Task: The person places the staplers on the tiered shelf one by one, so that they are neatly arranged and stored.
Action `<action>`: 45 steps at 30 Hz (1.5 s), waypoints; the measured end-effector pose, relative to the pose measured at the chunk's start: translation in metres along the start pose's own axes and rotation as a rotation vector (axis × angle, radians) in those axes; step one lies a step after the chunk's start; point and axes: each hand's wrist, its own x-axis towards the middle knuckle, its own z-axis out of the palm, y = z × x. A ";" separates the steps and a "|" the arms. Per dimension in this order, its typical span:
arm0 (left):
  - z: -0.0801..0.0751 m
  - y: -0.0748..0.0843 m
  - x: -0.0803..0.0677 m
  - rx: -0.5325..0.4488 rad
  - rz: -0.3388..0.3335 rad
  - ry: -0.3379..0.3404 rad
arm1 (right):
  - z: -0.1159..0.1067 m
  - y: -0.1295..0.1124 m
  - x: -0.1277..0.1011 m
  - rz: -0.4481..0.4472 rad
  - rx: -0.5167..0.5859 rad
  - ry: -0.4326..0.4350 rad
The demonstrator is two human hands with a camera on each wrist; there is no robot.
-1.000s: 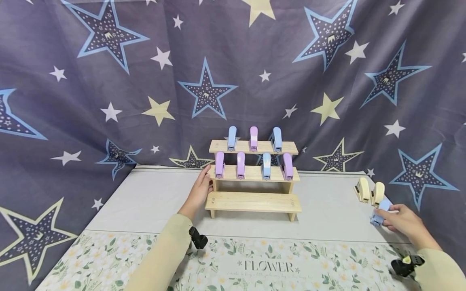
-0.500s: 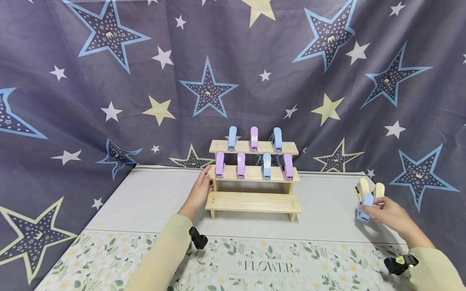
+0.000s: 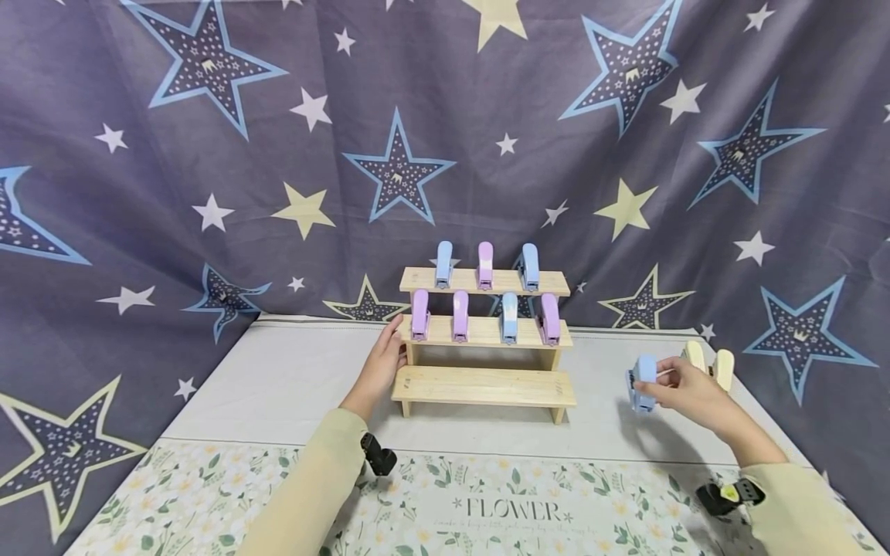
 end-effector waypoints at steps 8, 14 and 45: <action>0.000 -0.008 0.002 0.025 0.028 0.022 | 0.025 -0.038 0.006 -0.103 0.095 -0.030; 0.000 -0.007 0.001 0.033 0.030 0.028 | 0.050 -0.059 0.015 -0.165 0.171 -0.057; -0.001 0.014 -0.010 -0.018 0.017 -0.016 | 0.187 -0.157 0.060 -0.269 0.288 -0.130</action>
